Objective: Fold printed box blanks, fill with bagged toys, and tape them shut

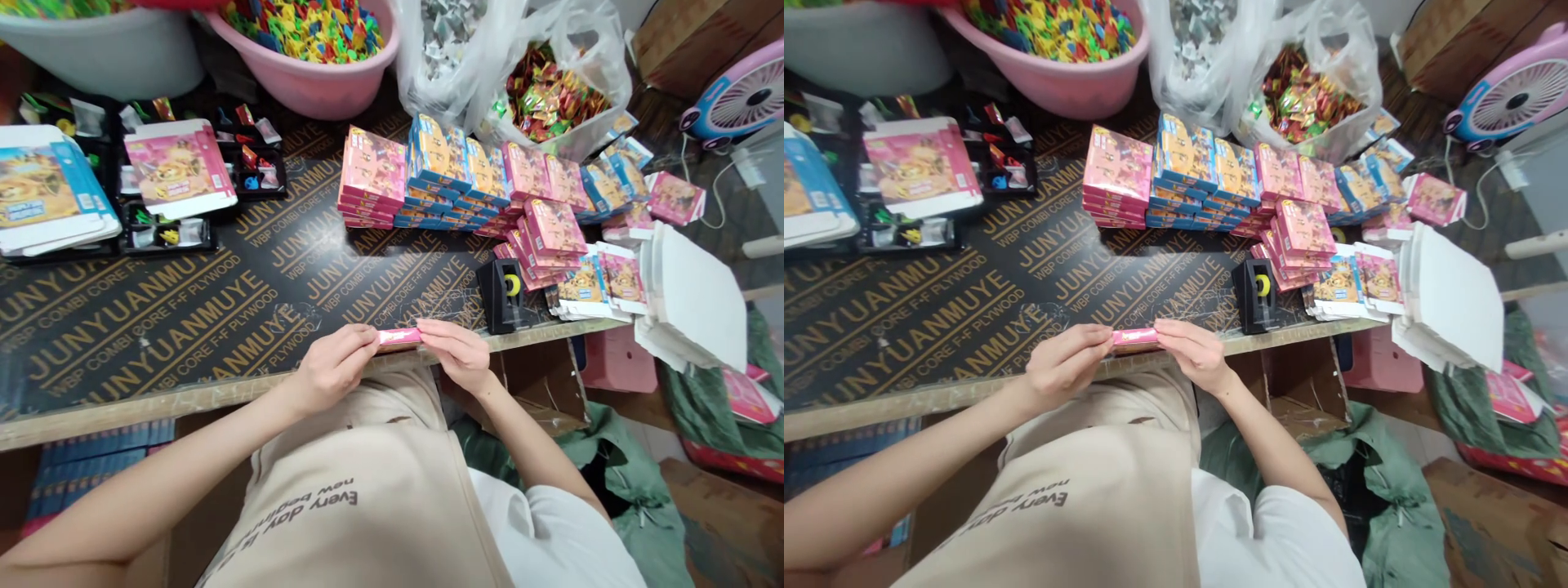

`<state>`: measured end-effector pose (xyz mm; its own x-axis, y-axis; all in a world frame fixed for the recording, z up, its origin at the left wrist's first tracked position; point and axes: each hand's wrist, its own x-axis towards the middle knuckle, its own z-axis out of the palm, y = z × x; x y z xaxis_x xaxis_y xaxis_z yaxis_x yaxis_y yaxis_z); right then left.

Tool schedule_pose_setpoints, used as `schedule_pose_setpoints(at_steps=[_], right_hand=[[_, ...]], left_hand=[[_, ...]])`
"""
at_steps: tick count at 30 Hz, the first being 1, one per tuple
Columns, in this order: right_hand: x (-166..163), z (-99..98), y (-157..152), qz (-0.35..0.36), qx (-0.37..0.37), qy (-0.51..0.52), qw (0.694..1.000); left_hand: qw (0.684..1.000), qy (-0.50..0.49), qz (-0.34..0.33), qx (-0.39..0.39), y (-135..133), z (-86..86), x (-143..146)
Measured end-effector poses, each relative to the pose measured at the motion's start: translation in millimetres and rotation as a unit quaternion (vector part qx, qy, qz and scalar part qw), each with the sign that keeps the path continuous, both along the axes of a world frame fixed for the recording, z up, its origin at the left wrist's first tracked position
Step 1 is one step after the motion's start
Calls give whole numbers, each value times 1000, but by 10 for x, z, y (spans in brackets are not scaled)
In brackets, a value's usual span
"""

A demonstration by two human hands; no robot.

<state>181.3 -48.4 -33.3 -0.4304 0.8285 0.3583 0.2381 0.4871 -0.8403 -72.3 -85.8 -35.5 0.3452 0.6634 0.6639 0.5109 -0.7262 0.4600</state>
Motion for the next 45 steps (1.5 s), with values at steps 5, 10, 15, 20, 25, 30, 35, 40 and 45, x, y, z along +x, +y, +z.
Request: schedule_pose_setpoints(at_steps=[5,10,15,20,25,30,35,40,45], right_hand=[[-90,-79,-94,-33,11,-5,999],[486,52,-54,-280,41,-87,955],[1372,0,82,-408,-47,-158,898],[1429,-78,172,-349,-109,-128,922],[1254,-29,24,-431,-35,-84,898],[1278,-221,-171,-482,-132,-2,866],[1281,-452,-173,-483,-154,12,862],[1310,-618,-158,-529,-86,23,844],[1121,-511,-195,-581,-45,55,811]], left_hand=[[997,38,12,68,18,-76,-11],[997,70,9,27,116,164,175],[995,101,5,-3,286,329,326],[987,160,-3,31,415,245,396],[982,172,13,78,445,146,437],[987,142,45,57,432,74,430],[989,117,82,30,396,-30,445],[992,88,81,34,400,-35,499],[994,72,77,15,418,-19,505]])
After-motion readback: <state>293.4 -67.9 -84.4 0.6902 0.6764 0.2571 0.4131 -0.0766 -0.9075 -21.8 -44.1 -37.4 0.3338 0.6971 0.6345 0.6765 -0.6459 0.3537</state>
